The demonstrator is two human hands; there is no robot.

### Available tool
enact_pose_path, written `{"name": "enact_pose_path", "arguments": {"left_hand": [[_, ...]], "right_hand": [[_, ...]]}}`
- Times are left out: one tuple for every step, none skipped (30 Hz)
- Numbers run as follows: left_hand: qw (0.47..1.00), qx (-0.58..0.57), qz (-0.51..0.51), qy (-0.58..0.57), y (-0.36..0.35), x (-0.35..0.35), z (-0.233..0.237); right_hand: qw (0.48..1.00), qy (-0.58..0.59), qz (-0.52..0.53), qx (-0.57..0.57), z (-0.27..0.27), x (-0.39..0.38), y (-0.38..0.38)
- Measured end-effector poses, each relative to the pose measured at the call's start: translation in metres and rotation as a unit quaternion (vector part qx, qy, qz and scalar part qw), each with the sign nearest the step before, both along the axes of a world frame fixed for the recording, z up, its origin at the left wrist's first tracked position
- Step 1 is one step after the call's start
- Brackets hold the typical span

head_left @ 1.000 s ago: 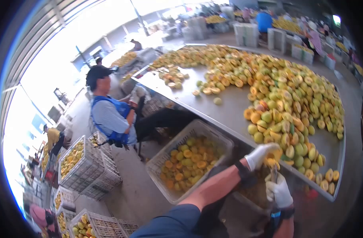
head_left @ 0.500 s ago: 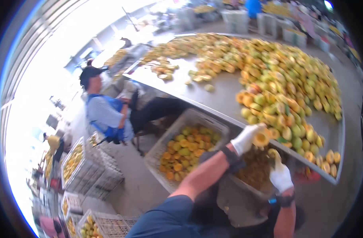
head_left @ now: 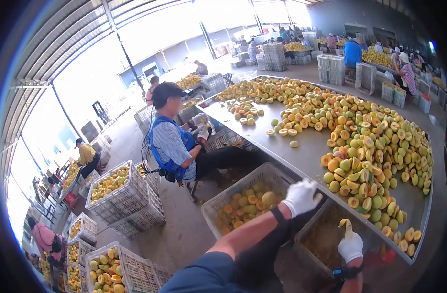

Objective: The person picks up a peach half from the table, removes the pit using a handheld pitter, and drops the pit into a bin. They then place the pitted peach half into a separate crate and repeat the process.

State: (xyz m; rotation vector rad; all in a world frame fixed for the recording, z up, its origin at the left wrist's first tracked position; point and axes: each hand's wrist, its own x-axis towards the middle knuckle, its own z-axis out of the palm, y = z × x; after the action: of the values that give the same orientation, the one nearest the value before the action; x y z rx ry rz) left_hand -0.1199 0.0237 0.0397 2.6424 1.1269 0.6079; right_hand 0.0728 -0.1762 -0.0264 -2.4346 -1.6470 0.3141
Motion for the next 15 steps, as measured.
{"name": "enact_pose_path", "arguments": {"left_hand": [[0.996,-0.038,-0.069,-0.039,-0.018,0.006,-0.002],[0.990,-0.077,-0.114,-0.039,-0.032,0.016,-0.011],[0.986,-0.086,-0.135,-0.033,-0.047,0.025,-0.016],[0.984,-0.089,-0.152,-0.014,-0.059,0.033,-0.021],[0.982,-0.079,-0.172,-0.011,-0.068,0.039,-0.025],[0.980,-0.084,-0.181,-0.014,-0.070,0.048,-0.036],[0.978,-0.088,-0.190,-0.015,-0.071,0.054,-0.044],[0.976,-0.068,-0.204,-0.037,-0.072,0.058,-0.053],[0.976,-0.068,-0.202,-0.038,-0.076,0.058,-0.049],[0.977,-0.058,-0.198,-0.045,-0.082,0.059,-0.045],[0.979,-0.048,-0.194,-0.051,-0.086,0.059,-0.041],[0.975,-0.048,-0.206,-0.063,-0.085,0.061,-0.043],[0.976,-0.050,-0.205,-0.062,-0.082,0.063,-0.046],[0.968,-0.057,-0.225,-0.091,-0.078,0.065,-0.049],[0.960,-0.065,-0.246,-0.120,-0.076,0.067,-0.052]], "right_hand": [[1.000,0.001,0.004,0.011,0.002,-0.003,0.000],[1.000,-0.001,0.005,0.013,0.008,-0.006,-0.001],[0.999,0.031,0.013,0.034,0.015,-0.009,-0.003],[0.996,0.063,0.019,0.055,0.020,-0.010,-0.004],[0.996,0.060,0.019,0.056,0.018,-0.007,-0.005],[0.994,0.057,0.035,0.086,0.013,-0.004,-0.006],[0.991,0.055,0.051,0.115,0.009,-0.001,-0.008],[0.991,0.054,0.052,0.115,0.008,0.002,-0.010],[0.986,0.077,0.057,0.137,0.007,0.005,-0.011],[0.980,0.101,0.063,0.158,0.007,0.006,-0.011],[0.980,0.101,0.066,0.158,0.007,0.006,-0.010],[0.982,0.100,0.058,0.150,0.007,0.005,-0.010],[0.984,0.100,0.050,0.141,0.007,0.004,-0.010],[0.984,0.103,0.048,0.138,0.007,0.003,-0.011],[0.986,0.103,0.048,0.125,0.011,0.003,-0.011]]}}
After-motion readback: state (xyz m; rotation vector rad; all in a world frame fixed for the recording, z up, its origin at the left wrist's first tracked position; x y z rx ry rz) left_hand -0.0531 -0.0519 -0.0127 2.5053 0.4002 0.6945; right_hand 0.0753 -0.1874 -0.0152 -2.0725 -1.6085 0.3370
